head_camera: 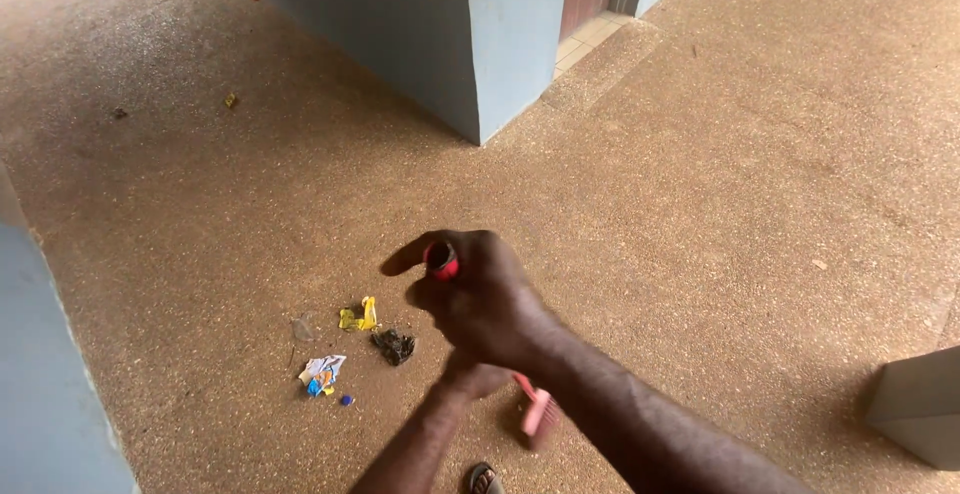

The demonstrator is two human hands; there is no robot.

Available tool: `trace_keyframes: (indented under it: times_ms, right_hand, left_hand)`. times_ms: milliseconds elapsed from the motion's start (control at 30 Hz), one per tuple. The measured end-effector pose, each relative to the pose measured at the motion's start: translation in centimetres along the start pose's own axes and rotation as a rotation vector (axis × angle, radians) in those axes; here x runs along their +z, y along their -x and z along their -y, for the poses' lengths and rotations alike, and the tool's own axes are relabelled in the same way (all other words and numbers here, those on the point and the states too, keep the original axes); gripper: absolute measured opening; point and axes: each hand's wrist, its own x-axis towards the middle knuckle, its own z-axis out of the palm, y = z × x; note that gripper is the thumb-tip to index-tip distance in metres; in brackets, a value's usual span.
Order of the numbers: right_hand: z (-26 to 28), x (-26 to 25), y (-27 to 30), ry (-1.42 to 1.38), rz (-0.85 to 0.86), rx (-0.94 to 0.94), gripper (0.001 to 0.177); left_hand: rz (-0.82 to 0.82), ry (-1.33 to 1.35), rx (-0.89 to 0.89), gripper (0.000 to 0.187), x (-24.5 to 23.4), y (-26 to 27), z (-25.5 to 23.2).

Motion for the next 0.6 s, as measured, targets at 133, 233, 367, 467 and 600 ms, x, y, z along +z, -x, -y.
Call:
trace_keyframes:
  times_ms: [133,233,367,467,600]
  right_hand:
    - [-0.2,2.0,-1.0,-0.072,0.007,-0.326,0.024]
    - [-1.1,3.0,-2.8,-0.059,0.063,-0.462,0.023]
    - [-2.7,3.5,-4.3,0.06,0.151,-0.457,0.02]
    - [-3.1,2.2,-3.8,0.071,0.095,-0.423,0.02]
    - [-0.6,-2.5,-1.6,0.116,-0.017,-0.283,0.024]
  left_hand:
    - [-0.154,-0.035,0.01,0.018,-5.8,0.2,4.4]
    - [-0.262,-0.209,-0.033,0.02,-10.0,0.3,7.5]
    - [-0.315,-0.417,-0.082,0.023,-12.0,0.9,9.6]
    - [-0.305,-0.434,-0.07,0.025,-11.6,0.4,8.9]
    - [-0.176,-0.156,-0.08,0.028,-9.7,-1.9,5.4]
